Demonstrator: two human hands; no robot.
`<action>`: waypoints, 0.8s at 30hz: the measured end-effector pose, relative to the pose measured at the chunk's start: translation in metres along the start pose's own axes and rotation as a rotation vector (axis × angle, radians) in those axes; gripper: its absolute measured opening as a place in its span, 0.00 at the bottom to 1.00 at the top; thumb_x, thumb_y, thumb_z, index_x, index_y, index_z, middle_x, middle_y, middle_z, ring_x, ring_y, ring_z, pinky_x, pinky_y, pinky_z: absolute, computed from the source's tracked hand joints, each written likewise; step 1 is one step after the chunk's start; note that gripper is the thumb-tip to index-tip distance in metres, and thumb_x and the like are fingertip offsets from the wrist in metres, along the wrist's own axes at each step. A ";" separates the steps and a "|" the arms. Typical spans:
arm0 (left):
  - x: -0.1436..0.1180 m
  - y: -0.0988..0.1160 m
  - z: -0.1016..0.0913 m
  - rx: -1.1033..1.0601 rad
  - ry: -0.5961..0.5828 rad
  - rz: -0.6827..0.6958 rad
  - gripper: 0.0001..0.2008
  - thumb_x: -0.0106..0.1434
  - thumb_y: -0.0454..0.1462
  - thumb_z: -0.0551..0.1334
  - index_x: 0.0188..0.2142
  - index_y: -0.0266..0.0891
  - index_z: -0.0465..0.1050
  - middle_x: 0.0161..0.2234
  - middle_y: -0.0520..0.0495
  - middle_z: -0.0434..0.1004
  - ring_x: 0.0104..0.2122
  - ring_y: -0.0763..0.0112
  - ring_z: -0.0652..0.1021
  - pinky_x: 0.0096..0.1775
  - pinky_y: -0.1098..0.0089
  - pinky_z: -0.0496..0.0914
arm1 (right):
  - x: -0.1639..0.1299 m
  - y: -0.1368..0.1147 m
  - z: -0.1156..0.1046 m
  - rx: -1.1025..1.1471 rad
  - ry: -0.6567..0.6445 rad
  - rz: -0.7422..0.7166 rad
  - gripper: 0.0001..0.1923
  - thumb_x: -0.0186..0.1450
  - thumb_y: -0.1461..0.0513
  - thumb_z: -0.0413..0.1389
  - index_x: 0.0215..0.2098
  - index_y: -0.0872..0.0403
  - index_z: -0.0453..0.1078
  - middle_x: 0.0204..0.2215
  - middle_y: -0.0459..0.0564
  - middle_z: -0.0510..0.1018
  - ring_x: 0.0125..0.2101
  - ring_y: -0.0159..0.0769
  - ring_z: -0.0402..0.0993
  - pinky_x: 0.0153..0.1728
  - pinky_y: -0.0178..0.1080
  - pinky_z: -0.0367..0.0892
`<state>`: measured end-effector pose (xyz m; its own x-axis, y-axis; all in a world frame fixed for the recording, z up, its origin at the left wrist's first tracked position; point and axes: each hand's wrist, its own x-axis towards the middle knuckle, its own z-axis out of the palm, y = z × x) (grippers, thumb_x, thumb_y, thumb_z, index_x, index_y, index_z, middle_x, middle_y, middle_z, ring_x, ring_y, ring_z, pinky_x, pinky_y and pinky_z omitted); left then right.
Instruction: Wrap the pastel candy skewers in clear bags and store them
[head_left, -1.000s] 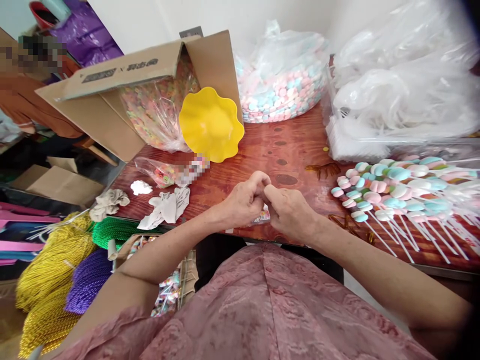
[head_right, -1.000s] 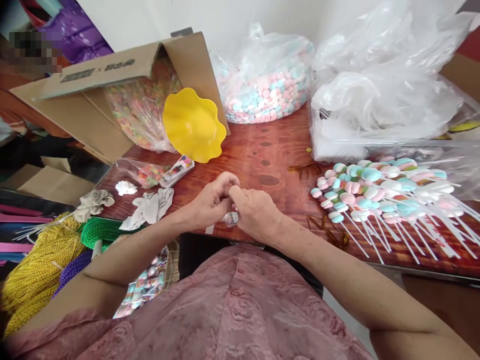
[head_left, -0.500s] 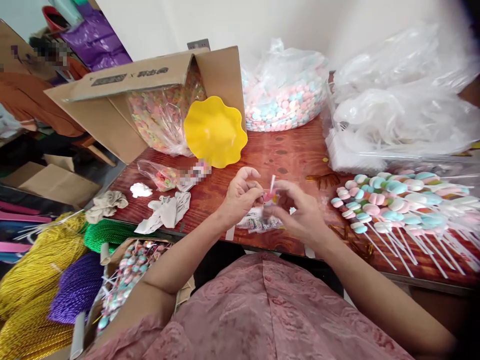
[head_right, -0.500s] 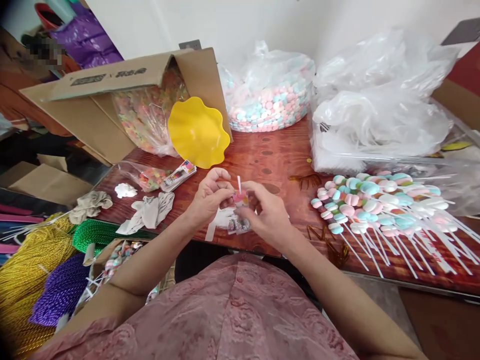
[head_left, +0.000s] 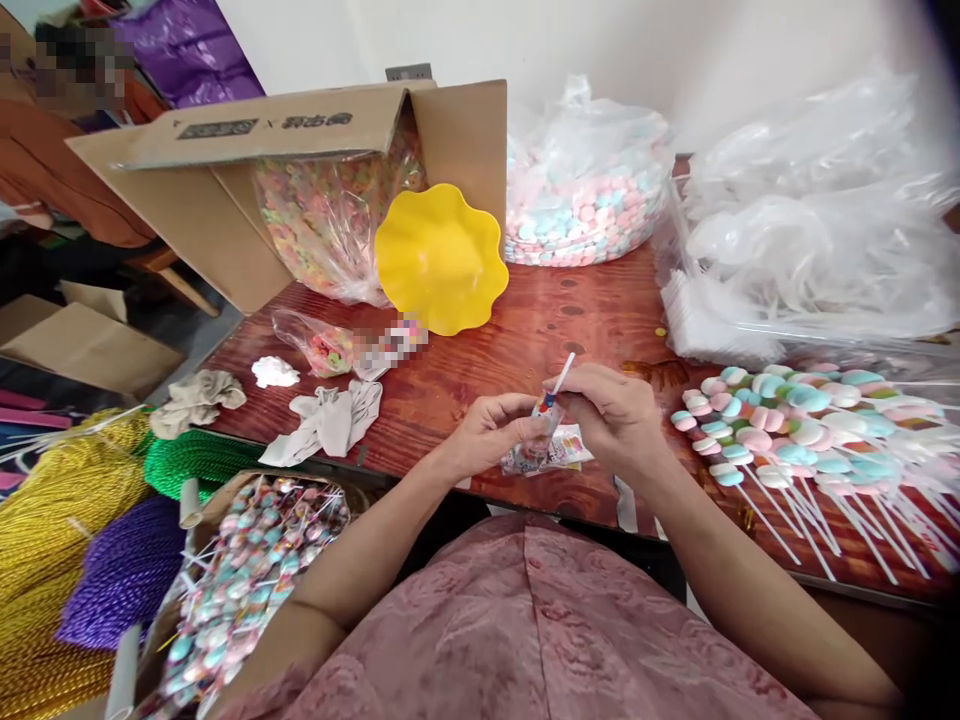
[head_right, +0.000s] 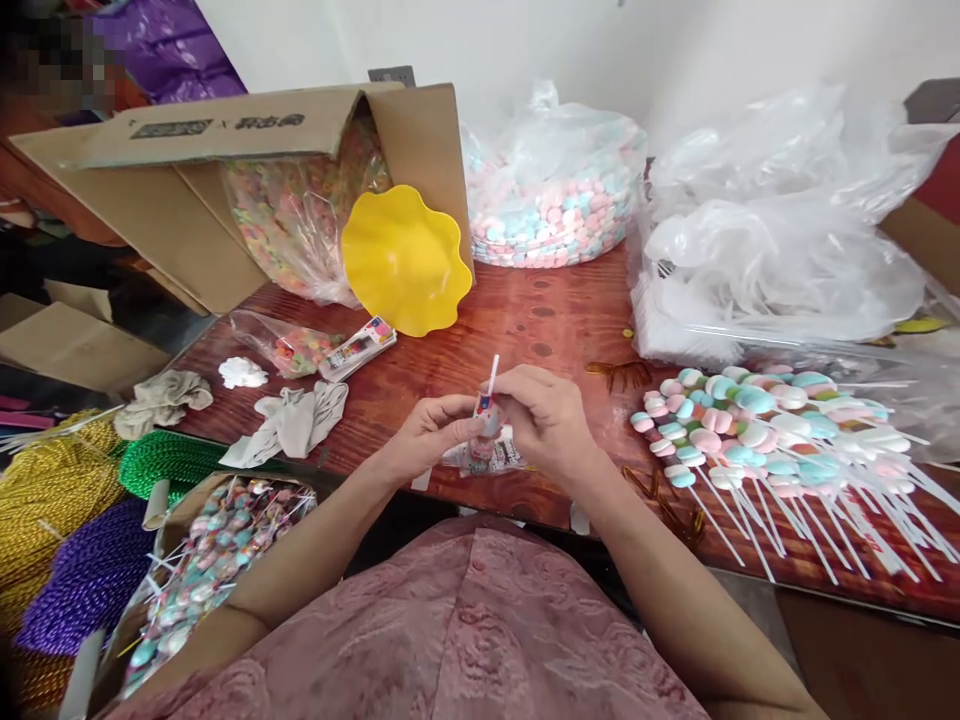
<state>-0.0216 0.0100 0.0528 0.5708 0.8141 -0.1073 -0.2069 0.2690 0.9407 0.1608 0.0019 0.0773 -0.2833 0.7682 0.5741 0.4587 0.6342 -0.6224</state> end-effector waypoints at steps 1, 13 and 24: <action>0.002 -0.005 0.000 -0.027 0.044 0.019 0.20 0.52 0.47 0.73 0.38 0.35 0.79 0.32 0.49 0.79 0.29 0.76 0.75 0.36 0.72 0.70 | 0.000 0.001 0.004 -0.060 0.014 -0.033 0.12 0.65 0.67 0.49 0.36 0.52 0.75 0.31 0.50 0.79 0.31 0.34 0.74 0.35 0.38 0.69; 0.007 -0.039 0.002 0.447 0.377 0.399 0.12 0.67 0.43 0.59 0.32 0.37 0.74 0.28 0.52 0.72 0.30 0.77 0.70 0.36 0.74 0.65 | -0.037 0.005 0.056 0.604 0.220 0.627 0.07 0.58 0.58 0.63 0.32 0.52 0.73 0.29 0.45 0.75 0.30 0.32 0.70 0.34 0.37 0.68; 0.006 -0.036 0.020 0.191 0.279 0.188 0.26 0.61 0.58 0.60 0.32 0.36 0.76 0.28 0.51 0.71 0.28 0.76 0.69 0.33 0.74 0.65 | -0.038 0.009 0.050 0.486 0.384 0.507 0.04 0.61 0.59 0.61 0.30 0.51 0.73 0.28 0.44 0.71 0.30 0.30 0.67 0.32 0.35 0.64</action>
<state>0.0051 -0.0048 0.0250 0.2931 0.9560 0.0141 -0.1201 0.0222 0.9925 0.1336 -0.0173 0.0227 0.2116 0.9455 0.2473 0.0109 0.2507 -0.9680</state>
